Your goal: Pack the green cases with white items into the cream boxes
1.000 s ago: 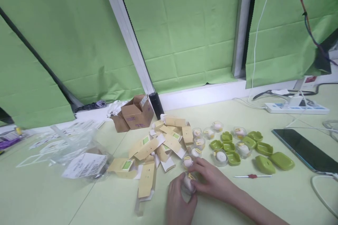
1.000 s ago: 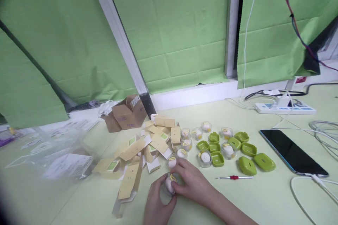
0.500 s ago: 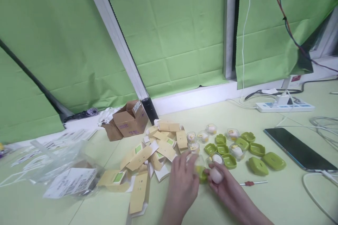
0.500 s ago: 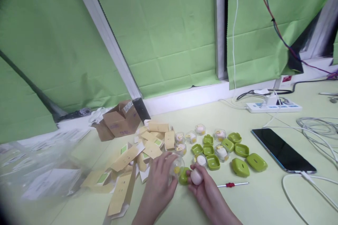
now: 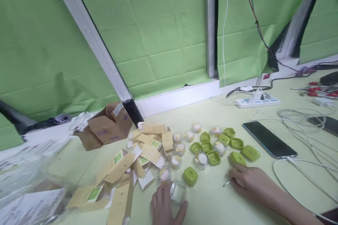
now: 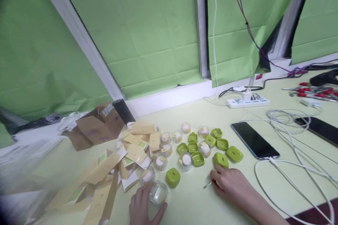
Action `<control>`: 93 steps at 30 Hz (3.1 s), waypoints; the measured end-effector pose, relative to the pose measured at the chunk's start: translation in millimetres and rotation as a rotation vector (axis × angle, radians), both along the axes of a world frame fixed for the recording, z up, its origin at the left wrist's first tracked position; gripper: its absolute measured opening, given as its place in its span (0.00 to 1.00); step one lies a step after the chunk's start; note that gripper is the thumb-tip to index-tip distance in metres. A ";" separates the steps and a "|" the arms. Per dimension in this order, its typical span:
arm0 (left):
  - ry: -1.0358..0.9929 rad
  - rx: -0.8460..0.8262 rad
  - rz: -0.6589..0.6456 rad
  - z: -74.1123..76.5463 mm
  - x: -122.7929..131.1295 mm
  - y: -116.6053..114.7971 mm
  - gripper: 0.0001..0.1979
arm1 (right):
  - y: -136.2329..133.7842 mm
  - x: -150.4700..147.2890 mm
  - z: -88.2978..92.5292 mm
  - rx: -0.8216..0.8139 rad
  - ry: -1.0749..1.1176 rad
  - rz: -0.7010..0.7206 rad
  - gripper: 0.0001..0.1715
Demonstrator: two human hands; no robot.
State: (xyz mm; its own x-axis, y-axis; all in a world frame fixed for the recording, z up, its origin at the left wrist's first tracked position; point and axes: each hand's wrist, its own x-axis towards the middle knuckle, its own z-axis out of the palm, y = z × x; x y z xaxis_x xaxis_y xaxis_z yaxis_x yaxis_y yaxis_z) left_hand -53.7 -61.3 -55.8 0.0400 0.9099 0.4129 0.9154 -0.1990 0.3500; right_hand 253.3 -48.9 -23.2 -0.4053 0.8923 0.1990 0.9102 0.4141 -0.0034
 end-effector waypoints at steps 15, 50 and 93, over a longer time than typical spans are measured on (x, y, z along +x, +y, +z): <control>0.213 -0.227 -0.462 87.6 56.2 42.7 0.20 | 102.8 87.5 65.3 -0.123 0.730 -0.540 0.08; -1.795 -0.722 -0.247 82.5 59.5 71.0 0.17 | 57.6 -87.1 51.5 -0.081 1.237 0.013 0.02; -1.679 -0.759 -0.275 77.0 66.5 65.8 0.13 | 55.7 -91.6 40.7 0.176 0.854 0.186 0.06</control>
State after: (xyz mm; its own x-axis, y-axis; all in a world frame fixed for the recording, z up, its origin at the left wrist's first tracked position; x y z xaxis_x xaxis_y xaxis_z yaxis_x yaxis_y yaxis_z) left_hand 12.8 4.5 21.3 0.2314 0.9349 -0.2690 -0.4649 0.3492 0.8136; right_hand 161.7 6.8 17.5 -0.1913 0.7551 0.6271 0.5445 0.6132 -0.5723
